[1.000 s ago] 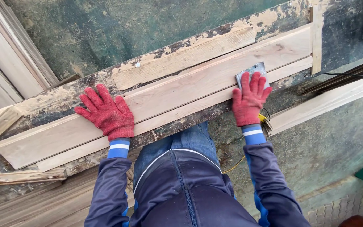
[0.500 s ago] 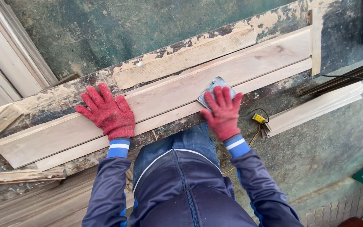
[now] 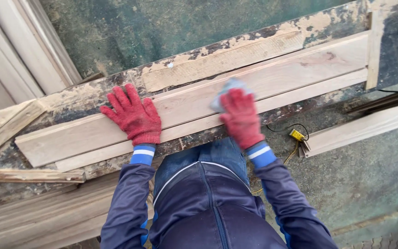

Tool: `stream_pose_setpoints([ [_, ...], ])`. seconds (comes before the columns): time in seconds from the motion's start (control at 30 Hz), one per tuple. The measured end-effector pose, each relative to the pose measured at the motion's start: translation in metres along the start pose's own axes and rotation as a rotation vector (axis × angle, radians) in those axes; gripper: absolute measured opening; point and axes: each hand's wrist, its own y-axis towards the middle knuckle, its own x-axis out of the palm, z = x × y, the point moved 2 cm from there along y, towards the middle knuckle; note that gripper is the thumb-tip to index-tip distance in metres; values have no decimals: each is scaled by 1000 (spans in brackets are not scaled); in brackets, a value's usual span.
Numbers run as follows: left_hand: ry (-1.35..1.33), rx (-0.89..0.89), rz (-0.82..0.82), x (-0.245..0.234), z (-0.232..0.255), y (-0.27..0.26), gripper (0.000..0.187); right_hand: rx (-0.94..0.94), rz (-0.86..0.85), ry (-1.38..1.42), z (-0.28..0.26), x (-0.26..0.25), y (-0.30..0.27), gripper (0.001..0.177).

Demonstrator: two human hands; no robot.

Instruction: Sand a piece of wood using both a power sander and a piece of sandpaper manually.

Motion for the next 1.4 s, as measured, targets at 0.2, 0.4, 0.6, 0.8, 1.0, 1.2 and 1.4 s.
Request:
stream_pose_setpoints([
  [0.2,-40,3,34,5,-4,0,70,593,-65,-60,107,-62,9,62],
  [0.4,-47,53,64,13,-7,-2,69,74,-85,33,-96,2,50,100],
  [0.6,-60,79,85,4,-2,-1,72,-98,-120,18,-22,-9,48,73],
  [0.8,-61,60,59,-10,6,0,68,650,-124,-118,139,-69,20,70],
  [1.0,-29,3,-82,-19,13,0,66,181,52,-46,-56,7,38,93],
  [1.2,14,-43,-135,-17,14,0,66,-90,30,14,-1,-8,30,79],
  [1.4,11,-86,-102,-22,32,-1,65,759,-194,-72,254,-90,-13,77],
])
